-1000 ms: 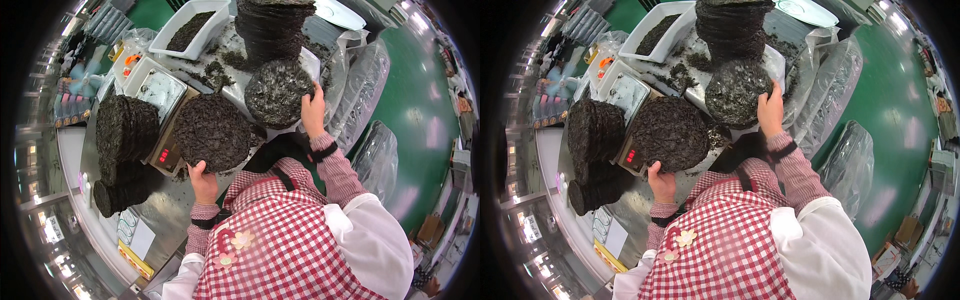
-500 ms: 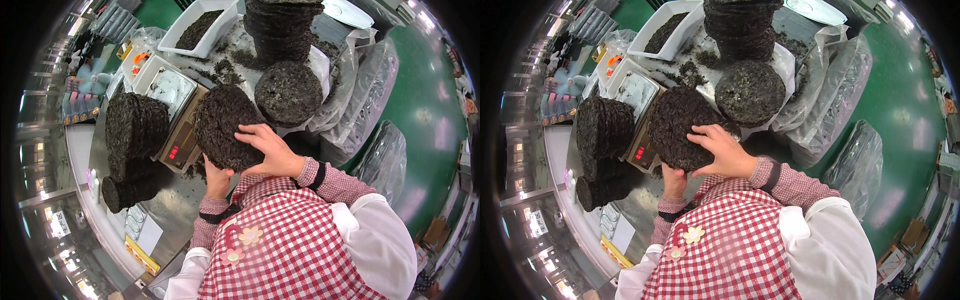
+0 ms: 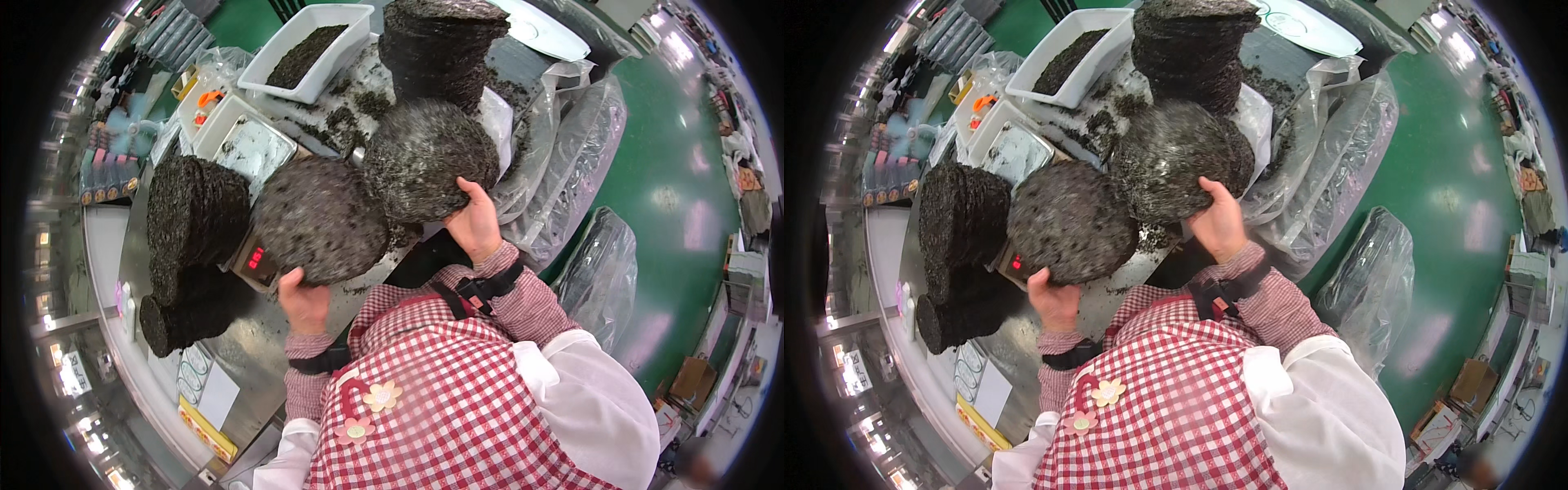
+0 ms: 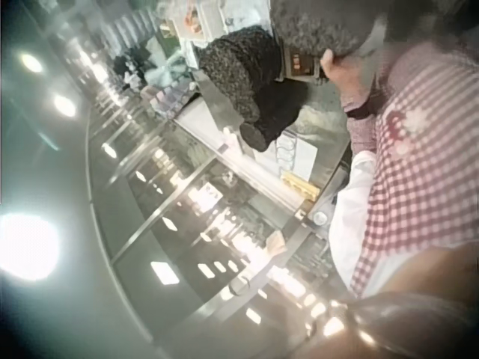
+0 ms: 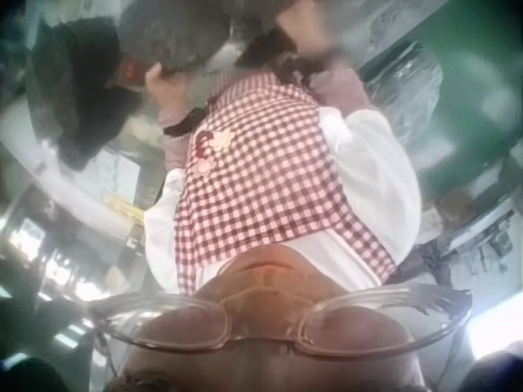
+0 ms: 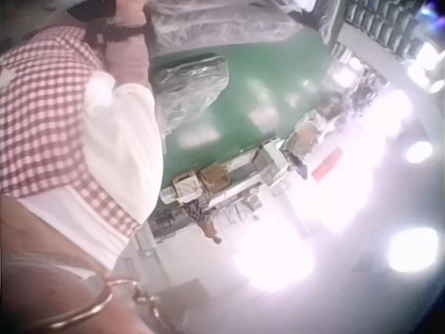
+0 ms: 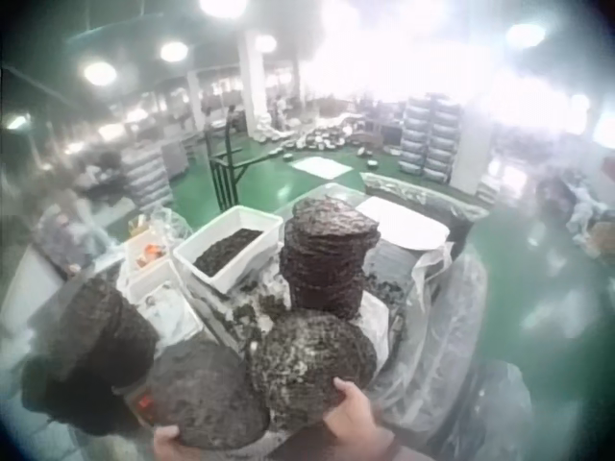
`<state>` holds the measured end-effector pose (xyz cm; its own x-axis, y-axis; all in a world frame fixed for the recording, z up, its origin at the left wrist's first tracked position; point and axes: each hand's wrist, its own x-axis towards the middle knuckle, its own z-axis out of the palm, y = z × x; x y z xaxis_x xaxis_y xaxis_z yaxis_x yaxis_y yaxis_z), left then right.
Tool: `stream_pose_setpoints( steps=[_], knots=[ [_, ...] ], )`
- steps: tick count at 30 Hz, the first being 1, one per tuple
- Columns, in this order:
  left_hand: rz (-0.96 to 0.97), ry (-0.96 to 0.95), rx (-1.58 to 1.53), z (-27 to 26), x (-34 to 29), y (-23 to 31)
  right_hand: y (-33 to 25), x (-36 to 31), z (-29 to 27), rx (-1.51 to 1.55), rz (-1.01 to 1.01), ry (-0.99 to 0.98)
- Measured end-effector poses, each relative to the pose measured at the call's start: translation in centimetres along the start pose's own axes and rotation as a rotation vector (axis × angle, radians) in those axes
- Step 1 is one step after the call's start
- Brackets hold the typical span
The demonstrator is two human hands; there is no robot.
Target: The person repeatedly picks up large, dark, cylindrical compressed material blocks and places them on a digital scale. They adjust the blocks to ensure stability and check the weight reading before moving them to a stack on the table. The process involves handling the blocks by hand and using the scale to verify weight.
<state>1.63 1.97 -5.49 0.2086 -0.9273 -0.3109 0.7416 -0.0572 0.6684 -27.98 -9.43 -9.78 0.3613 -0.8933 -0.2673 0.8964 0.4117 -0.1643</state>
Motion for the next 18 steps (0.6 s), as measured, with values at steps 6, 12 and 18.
stream_pose_setpoints(
  steps=[6,12,18],
  knots=[
    [0.002,-0.044,-0.127,-2.7,-0.6,1.1,-1.0,-3.1,1.3,-0.988,-0.637,0.061],
    [0.010,-0.148,0.109,0.4,-0.8,-0.6,3.3,-2.6,5.9,-2.102,-0.597,-0.335],
    [0.157,-0.198,0.458,3.0,-0.9,-2.1,7.0,-3.0,7.8,-1.758,-0.411,-0.598]
  ],
)
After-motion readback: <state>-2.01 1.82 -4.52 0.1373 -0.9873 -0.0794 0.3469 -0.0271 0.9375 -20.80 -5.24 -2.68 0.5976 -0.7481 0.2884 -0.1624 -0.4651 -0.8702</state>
